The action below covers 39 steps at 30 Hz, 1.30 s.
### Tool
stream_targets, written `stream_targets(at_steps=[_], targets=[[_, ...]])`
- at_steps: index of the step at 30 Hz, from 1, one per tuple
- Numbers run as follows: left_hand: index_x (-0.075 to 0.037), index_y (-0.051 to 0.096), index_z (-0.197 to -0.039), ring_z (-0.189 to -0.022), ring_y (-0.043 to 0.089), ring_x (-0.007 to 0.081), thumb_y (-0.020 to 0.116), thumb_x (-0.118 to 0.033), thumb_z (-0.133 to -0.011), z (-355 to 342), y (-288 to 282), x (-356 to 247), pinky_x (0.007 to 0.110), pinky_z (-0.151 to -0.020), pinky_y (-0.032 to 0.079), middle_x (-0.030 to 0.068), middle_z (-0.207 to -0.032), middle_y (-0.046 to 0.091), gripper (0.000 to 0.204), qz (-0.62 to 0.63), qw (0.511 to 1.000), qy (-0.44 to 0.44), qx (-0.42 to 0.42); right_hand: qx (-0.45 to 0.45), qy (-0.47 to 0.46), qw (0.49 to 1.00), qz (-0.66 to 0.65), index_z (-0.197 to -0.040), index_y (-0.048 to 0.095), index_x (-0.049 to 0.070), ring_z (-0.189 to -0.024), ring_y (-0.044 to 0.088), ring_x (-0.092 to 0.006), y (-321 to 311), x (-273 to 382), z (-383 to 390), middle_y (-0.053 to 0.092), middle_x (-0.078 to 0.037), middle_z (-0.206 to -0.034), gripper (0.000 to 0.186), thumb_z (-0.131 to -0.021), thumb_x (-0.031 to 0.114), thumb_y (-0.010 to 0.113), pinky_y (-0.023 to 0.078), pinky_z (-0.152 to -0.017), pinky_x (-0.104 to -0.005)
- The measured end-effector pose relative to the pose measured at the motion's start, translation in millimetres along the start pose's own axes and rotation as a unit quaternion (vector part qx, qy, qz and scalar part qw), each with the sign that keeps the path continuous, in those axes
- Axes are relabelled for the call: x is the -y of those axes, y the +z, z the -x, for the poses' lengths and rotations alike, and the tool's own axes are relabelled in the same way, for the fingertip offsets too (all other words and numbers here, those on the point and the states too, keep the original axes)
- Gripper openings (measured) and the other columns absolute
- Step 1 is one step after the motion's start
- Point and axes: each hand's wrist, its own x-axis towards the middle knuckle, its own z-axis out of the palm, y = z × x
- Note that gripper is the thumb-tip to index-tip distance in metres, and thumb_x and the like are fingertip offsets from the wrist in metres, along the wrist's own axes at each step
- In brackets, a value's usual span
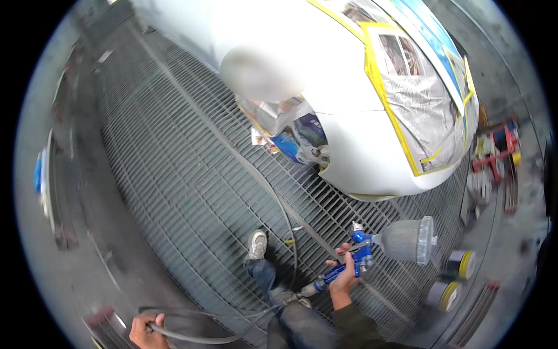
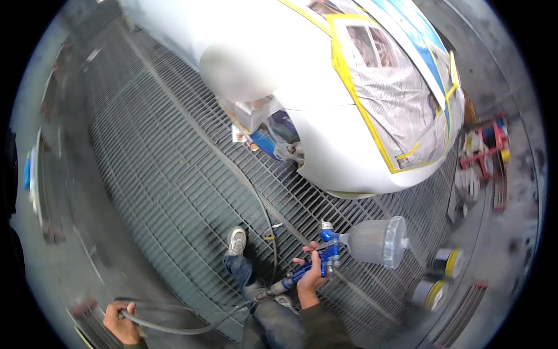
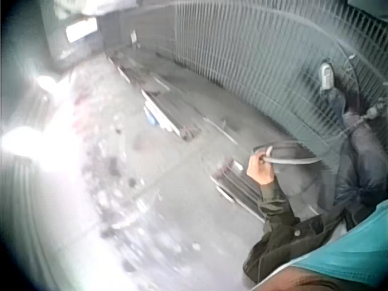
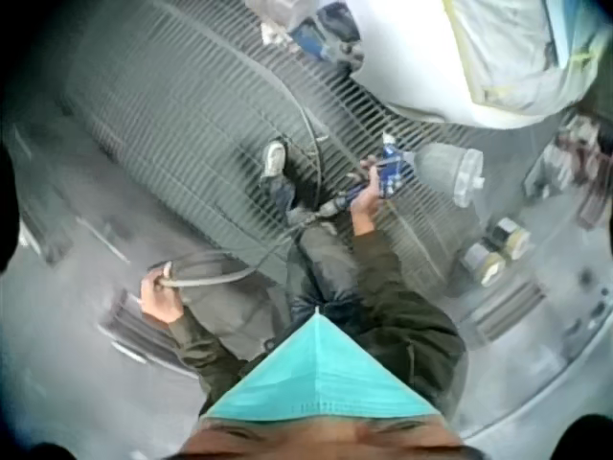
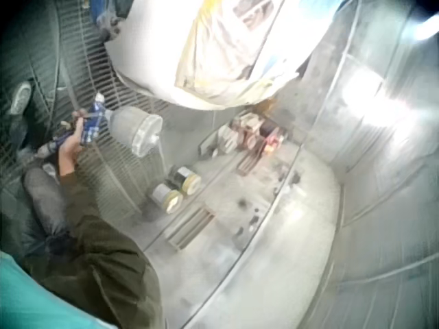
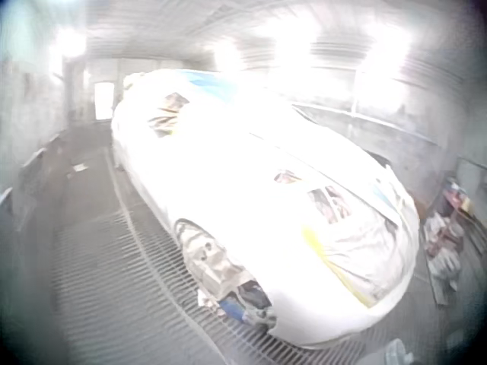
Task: The person wipes the white surface of a car with a cloth to prepare it for painting. The car is masked with newspaper and tape. The person then uses a spray gun to apply a coat of white paint to the car's side and rear panels.
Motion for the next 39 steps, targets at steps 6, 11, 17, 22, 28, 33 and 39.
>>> stream_targets(at_steps=[6,11,17,22,28,33,39], targets=[[-0.005,0.068,-0.073,-0.052,0.051,0.0204,0.088,-0.013,-0.069,-146.2,57.5,43.5,0.032,-0.054,0.046,0.0115,-0.059,0.058,0.023,-0.085,0.995,0.048,0.037,-0.01,-0.017,0.998,-0.056,-0.125,0.053,0.002,-0.101,0.059,-0.0204,133.6,-63.1,-15.8,0.058,-0.011,-0.12,0.033,-0.094,0.013,0.05,0.061,-0.063,-0.0361],[-0.002,0.06,-0.075,-0.058,0.054,0.0226,0.084,-0.009,-0.067,-243.0,89.7,9.6,0.033,-0.057,0.043,0.0105,-0.065,0.057,0.026,-0.079,0.981,0.101,0.148,0.055,-0.062,0.994,-0.064,-0.109,0.055,0.0,-0.088,0.059,-0.0178,216.9,-51.6,-35.3,0.056,-0.01,-0.1,0.023,-0.094,0.018,0.054,0.056,-0.06,-0.0301],[0.0,0.053,-0.069,-0.058,0.05,0.0242,0.082,-0.001,-0.061,-311.3,109.5,-37.3,0.033,-0.056,0.04,0.01,-0.065,0.053,0.03,-0.065,0.972,0.165,0.156,-0.16,-0.041,0.982,-0.095,-0.091,0.058,0.003,-0.059,0.055,-0.0137,213.1,-92.9,-88.3,0.058,-0.007,-0.077,0.007,-0.091,0.009,0.061,0.045,-0.046,-0.0279],[-0.001,0.058,-0.069,-0.063,0.058,0.0244,0.086,-0.009,-0.061,-368.7,103.2,-14.3,0.033,-0.058,0.044,0.011,-0.069,0.06,0.031,-0.052,0.969,0.142,0.193,-0.298,-0.005,0.951,-0.087,-0.099,0.065,-0.002,-0.08,0.065,-0.0246,216.3,-106.5,-105.4,0.064,-0.014,-0.099,0.018,-0.081,0.004,0.067,0.06,-0.052,-0.0388],[0.0,0.062,-0.065,-0.051,0.056,0.0197,0.085,-0.006,-0.066,-455.1,75.2,40.9,0.034,-0.05,0.044,0.0109,-0.058,0.059,0.023,0.01,0.98,0.061,0.191,-0.282,0.056,0.958,0.007,-0.13,0.055,0.005,-0.106,0.061,-0.0205,257.2,-48.0,-17.7,0.059,-0.01,-0.129,0.042,-0.089,0.013,0.057,0.058,-0.056,-0.0337],[-0.008,0.067,-0.067,-0.063,0.064,0.0295,0.082,-0.031,-0.074,-496.1,78.5,216.7,0.039,-0.058,0.05,0.0103,-0.067,0.064,0.029,0.085,0.931,0.011,0.355,-0.164,0.015,0.986,0.041,-0.131,0.052,0.001,-0.089,0.06,-0.0156,377.5,23.7,70.1,0.06,-0.011,-0.126,0.039,-0.094,0.013,0.051,0.053,-0.049,-0.0272],[-0.01,0.069,-0.076,-0.077,0.065,0.0323,0.072,-0.048,-0.081,-561.3,79.4,253.7,0.045,-0.069,0.05,0.0096,-0.08,0.067,0.039,-0.081,0.879,0.052,0.467,0.048,-0.011,0.997,0.064,-0.124,0.054,-0.002,-0.088,0.06,-0.016,554.5,89.9,114.5,0.062,-0.012,-0.113,0.034,-0.096,0.016,0.051,0.054,-0.051,-0.0272]])
